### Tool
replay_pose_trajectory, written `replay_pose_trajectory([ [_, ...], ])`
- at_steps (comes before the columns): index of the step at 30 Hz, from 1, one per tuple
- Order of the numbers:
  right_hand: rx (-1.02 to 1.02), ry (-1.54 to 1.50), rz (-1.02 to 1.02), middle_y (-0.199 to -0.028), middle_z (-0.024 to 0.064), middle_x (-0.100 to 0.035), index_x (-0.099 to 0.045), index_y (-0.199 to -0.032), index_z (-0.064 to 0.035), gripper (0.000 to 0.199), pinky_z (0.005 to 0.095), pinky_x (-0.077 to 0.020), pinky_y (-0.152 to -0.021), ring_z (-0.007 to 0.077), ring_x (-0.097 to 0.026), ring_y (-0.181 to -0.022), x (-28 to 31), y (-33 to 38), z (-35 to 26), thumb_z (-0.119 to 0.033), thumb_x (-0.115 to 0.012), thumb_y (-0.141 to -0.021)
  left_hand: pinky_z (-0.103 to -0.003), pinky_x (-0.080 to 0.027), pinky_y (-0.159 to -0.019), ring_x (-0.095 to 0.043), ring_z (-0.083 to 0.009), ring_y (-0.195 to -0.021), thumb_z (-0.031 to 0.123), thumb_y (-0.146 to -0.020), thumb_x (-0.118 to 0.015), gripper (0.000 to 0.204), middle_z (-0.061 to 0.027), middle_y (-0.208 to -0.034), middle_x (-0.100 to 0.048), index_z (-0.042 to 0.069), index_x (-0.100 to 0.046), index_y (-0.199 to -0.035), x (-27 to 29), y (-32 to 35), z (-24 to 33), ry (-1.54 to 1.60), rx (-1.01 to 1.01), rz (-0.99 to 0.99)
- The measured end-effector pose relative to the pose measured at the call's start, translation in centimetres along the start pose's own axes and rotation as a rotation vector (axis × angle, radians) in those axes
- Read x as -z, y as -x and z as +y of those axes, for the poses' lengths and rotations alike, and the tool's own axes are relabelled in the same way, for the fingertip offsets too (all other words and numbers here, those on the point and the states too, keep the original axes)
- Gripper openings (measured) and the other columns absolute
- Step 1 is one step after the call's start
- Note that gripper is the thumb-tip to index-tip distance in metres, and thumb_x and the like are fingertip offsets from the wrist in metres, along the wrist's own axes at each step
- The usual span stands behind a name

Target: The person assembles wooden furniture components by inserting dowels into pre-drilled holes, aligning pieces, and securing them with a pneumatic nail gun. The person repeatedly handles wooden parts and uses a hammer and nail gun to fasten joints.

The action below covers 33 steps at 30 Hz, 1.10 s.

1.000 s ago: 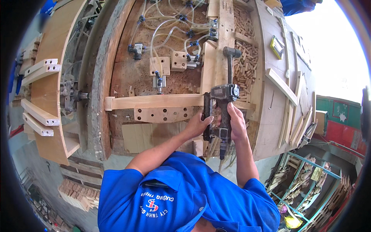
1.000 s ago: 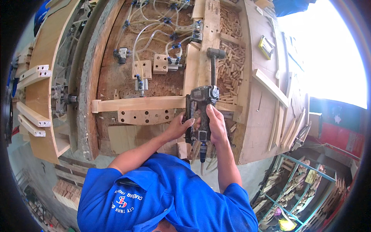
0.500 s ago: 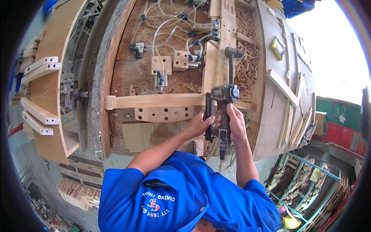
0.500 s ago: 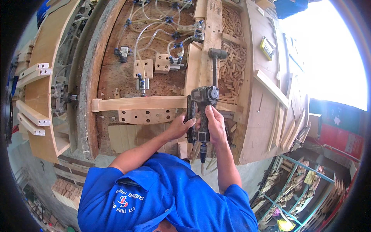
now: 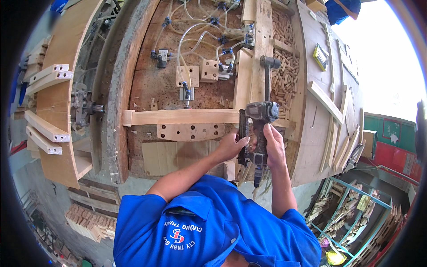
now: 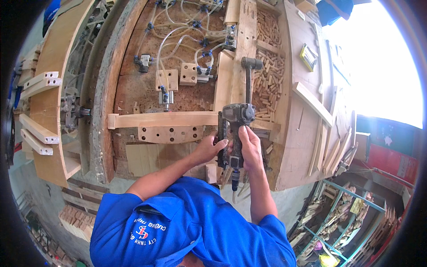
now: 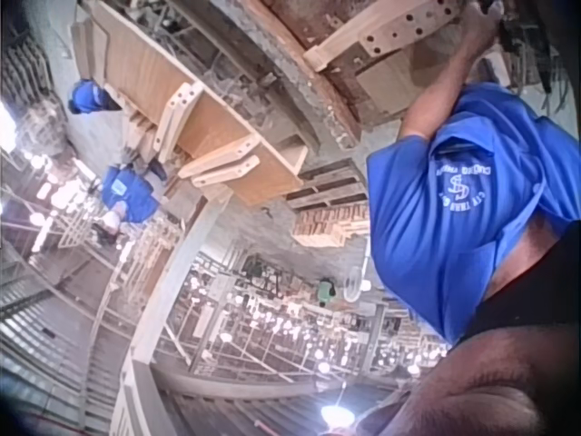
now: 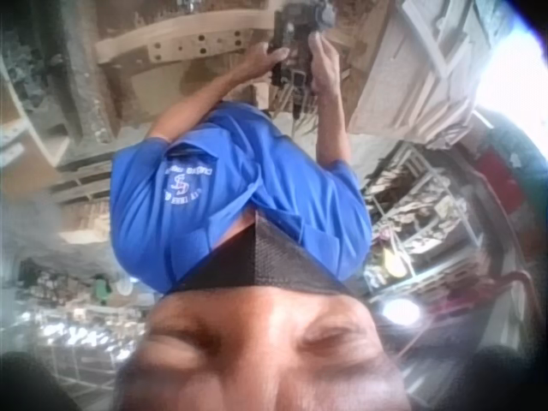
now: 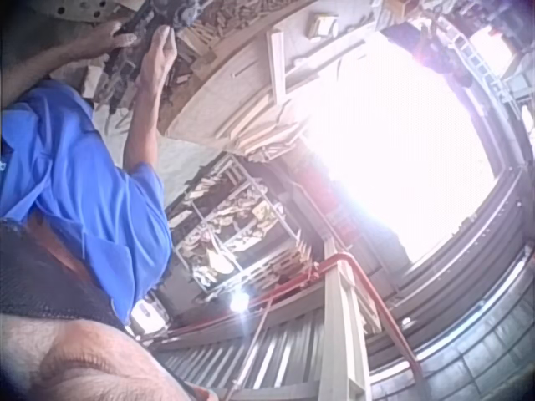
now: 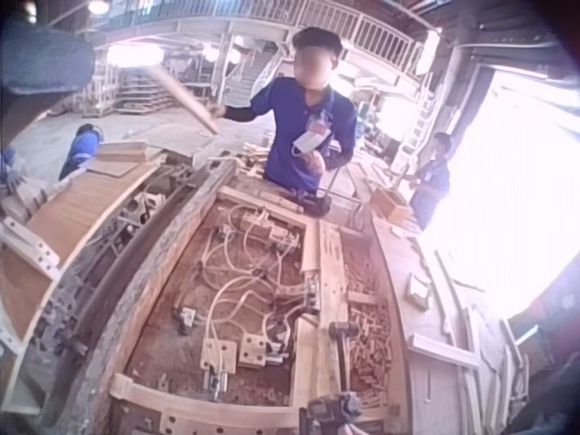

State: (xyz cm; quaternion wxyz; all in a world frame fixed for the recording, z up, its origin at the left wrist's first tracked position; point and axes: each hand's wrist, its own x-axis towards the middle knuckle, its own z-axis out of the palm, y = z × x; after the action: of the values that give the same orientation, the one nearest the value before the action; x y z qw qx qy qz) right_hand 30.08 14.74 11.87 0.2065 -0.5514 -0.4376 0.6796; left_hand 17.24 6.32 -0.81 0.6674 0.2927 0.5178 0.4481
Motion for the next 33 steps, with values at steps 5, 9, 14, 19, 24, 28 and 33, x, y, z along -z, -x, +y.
replay_pose_trajectory([
  [5,0.103,0.067,0.139,-0.077,0.0034,-0.067,-0.065,-0.110,-0.0045,0.031,0.0295,-0.0554,-0.057,0.0126,-0.065,-0.063,3.4,3.3,-2.2,-0.034,-0.056,-0.116,-0.044,-0.059,-0.090,-0.076,-0.0300,-0.101,0.039,-0.103,-0.070,0.052,-0.0216,-0.109,-0.077,-0.004,-0.064,-0.133,-0.4,0.3,2.1,-0.148,-0.144,-0.004],
  [9,0.214,0.337,0.409,-0.090,0.0048,-0.068,-0.066,-0.118,-0.0024,0.029,0.0291,-0.0553,-0.056,0.0132,-0.066,-0.066,12.4,6.2,-2.3,-0.031,-0.059,-0.115,-0.045,-0.059,-0.083,-0.074,-0.0335,-0.096,0.028,-0.101,-0.076,0.037,-0.0172,-0.103,-0.074,0.003,-0.065,-0.127,6.9,-0.1,7.1,-0.572,-0.780,0.539],
  [14,0.465,1.331,0.862,-0.113,0.0210,-0.063,-0.065,-0.134,0.0107,0.041,0.0468,-0.0566,-0.083,0.0371,-0.069,-0.094,22.6,6.6,-0.5,-0.019,-0.068,-0.106,-0.054,-0.050,-0.106,-0.064,-0.0418,-0.122,0.030,-0.104,-0.069,0.040,-0.0237,-0.126,-0.068,0.000,-0.063,-0.130,22.5,-2.0,14.0,-1.153,-0.711,1.086],
  [19,0.342,1.420,0.904,-0.127,0.0241,-0.059,-0.060,-0.144,0.0079,0.050,0.0505,-0.0540,-0.098,0.0431,-0.064,-0.117,28.7,4.0,1.6,-0.022,-0.067,-0.105,-0.051,-0.056,-0.098,-0.069,-0.0420,-0.112,0.025,-0.105,-0.064,0.032,-0.0219,-0.123,-0.072,-0.002,-0.072,-0.122,28.8,-3.1,12.4,-1.062,-0.525,0.906],
  [24,0.377,1.443,0.989,-0.138,0.0210,-0.056,-0.058,-0.150,0.0006,0.054,0.0499,-0.0566,-0.099,0.0436,-0.063,-0.120,29.8,3.2,4.8,-0.027,-0.069,-0.105,-0.050,-0.054,-0.102,-0.068,-0.0407,-0.117,0.022,-0.106,-0.063,0.030,-0.0209,-0.126,-0.072,-0.001,-0.073,-0.122,27.6,-2.1,12.1,-1.125,-0.556,0.892],
  [28,0.446,1.516,1.154,-0.140,0.0175,-0.059,-0.062,-0.148,-0.0042,0.049,0.0501,-0.0569,-0.098,0.0392,-0.063,-0.126,27.9,4.4,6.7,-0.024,-0.070,-0.103,-0.050,-0.053,-0.102,-0.068,-0.0401,-0.115,0.021,-0.106,-0.063,0.027,-0.0200,-0.123,-0.074,0.000,-0.073,-0.120,25.0,-0.4,10.0,-1.151,-0.614,0.963],
  [33,0.359,1.130,0.876,-0.130,0.0241,-0.065,-0.066,-0.138,-0.0018,0.043,0.0516,-0.0550,-0.101,0.0435,-0.067,-0.118,19.4,7.8,12.5,-0.017,-0.072,-0.098,-0.056,-0.050,-0.083,-0.066,-0.0425,-0.092,0.019,-0.105,-0.064,0.020,-0.0187,-0.094,-0.072,0.002,-0.071,-0.096,23.5,5.6,5.4,-1.360,-0.459,0.710],
])
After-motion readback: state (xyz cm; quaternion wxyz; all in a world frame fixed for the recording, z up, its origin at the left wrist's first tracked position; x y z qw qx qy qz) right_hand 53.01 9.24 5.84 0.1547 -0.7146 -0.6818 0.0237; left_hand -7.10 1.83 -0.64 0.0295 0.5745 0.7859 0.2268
